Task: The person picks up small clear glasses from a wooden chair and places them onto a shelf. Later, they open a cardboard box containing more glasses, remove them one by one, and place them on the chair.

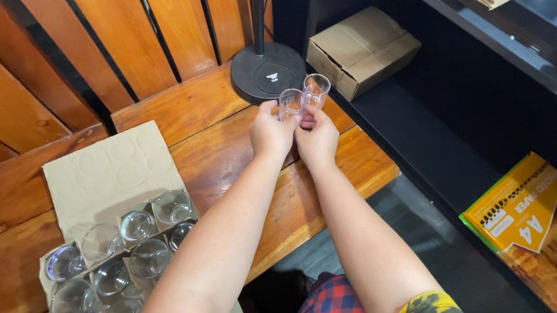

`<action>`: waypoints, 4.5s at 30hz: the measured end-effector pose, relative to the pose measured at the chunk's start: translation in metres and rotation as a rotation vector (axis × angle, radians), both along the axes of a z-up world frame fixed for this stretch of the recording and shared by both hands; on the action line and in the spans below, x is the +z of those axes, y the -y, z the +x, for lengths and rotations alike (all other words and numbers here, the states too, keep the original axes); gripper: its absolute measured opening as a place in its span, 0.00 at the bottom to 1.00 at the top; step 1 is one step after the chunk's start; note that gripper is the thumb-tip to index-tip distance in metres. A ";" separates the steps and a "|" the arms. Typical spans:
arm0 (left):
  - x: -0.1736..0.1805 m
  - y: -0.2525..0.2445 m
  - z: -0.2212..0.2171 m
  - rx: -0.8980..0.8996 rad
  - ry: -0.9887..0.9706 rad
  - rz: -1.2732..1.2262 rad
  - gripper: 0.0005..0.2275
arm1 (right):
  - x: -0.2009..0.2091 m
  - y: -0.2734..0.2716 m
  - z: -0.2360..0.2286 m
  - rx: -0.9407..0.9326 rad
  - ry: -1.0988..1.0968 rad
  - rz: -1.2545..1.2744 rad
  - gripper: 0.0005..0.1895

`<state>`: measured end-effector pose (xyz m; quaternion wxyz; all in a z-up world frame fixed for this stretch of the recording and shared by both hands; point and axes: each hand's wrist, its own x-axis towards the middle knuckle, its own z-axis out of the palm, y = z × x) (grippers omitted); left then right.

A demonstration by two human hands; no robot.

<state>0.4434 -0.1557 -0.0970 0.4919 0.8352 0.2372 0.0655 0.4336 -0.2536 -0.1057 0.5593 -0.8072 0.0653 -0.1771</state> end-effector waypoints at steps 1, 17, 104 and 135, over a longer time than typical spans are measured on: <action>0.005 0.000 -0.003 0.000 -0.004 -0.001 0.31 | 0.000 -0.001 -0.001 0.000 -0.004 -0.001 0.20; 0.030 0.005 -0.018 0.021 -0.088 0.037 0.20 | -0.001 -0.003 -0.003 -0.093 0.011 -0.157 0.12; 0.100 -0.217 -0.433 -0.151 -0.163 0.480 0.26 | 0.142 -0.163 -0.313 1.092 0.017 -0.887 0.33; 0.097 -0.099 -0.279 -0.151 0.380 -0.285 0.34 | 0.099 -0.050 -0.213 0.751 0.009 0.399 0.40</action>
